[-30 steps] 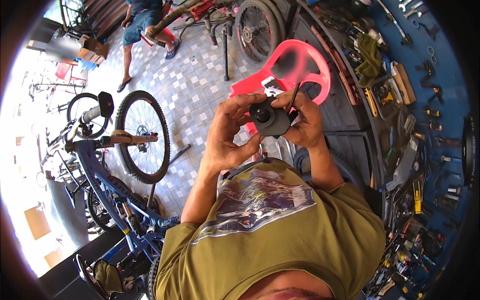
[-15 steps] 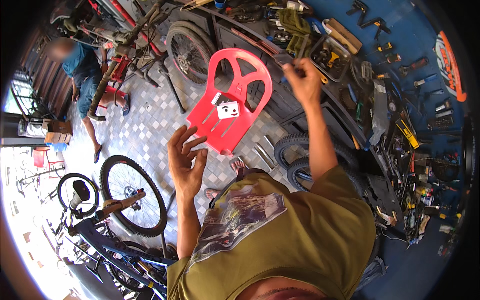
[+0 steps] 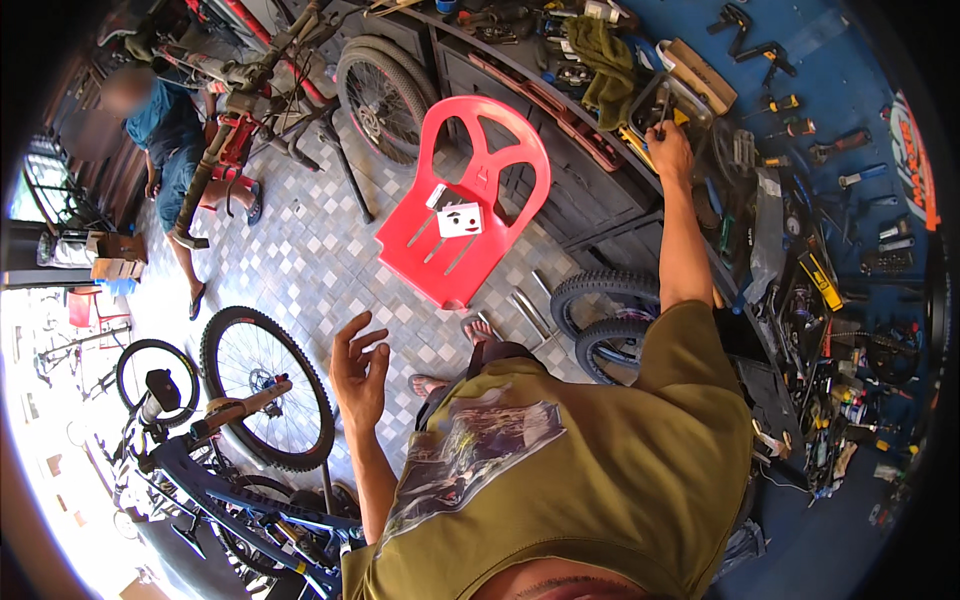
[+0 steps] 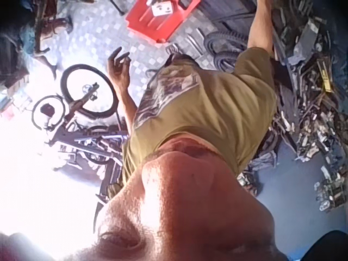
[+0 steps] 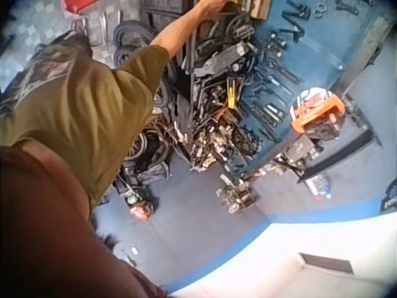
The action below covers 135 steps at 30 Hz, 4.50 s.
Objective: The person assembles a bicycle handlebar grip, then uses a screwdriver and a yellow multi-tool to tighten the grip and brake lever on the handlebar. The person works in a cluttered workshop with other bicycles and tools visible.
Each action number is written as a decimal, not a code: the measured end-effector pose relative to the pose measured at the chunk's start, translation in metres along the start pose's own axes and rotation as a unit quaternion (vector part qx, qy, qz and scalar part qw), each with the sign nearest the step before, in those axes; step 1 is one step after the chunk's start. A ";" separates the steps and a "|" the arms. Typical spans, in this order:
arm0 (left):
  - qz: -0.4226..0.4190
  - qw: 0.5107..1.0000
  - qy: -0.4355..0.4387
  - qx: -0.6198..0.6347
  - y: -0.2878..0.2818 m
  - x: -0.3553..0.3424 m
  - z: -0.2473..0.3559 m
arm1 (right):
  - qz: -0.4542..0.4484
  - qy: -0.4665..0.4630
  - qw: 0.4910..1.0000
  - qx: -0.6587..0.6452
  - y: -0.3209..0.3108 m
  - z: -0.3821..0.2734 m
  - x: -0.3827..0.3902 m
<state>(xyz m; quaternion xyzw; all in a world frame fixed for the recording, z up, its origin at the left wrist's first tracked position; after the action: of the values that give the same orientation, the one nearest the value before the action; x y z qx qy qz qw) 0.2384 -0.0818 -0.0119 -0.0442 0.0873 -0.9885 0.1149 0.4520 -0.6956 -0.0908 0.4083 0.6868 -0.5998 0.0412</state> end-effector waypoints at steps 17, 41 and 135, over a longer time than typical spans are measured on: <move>0.025 0.998 -0.044 -0.042 -0.018 -0.002 -0.010 | -0.257 0.199 0.939 0.108 -0.042 0.059 -0.040; 0.168 0.976 -0.020 -0.138 -0.115 0.053 0.007 | -0.053 0.110 0.992 -0.036 0.034 -0.093 -0.059; -0.039 0.893 0.272 -0.356 -0.349 -0.106 0.106 | -0.304 -0.407 0.818 -0.270 -0.268 -0.582 0.301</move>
<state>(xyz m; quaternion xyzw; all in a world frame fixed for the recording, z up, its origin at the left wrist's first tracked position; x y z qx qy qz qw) 0.2765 0.2600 0.1483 0.1847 0.4589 -0.8687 0.0242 0.3408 -0.0286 0.1176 -0.1302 0.8313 -0.4835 0.2414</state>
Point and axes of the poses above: each hand's wrist, its own x-axis away from the middle knuckle, its own y-axis out of the palm, z = x × y, the point moved 1 cm from there along -x, towards the middle knuckle, and after that the axes turned 12 degrees about z, right-handed, at the moved point
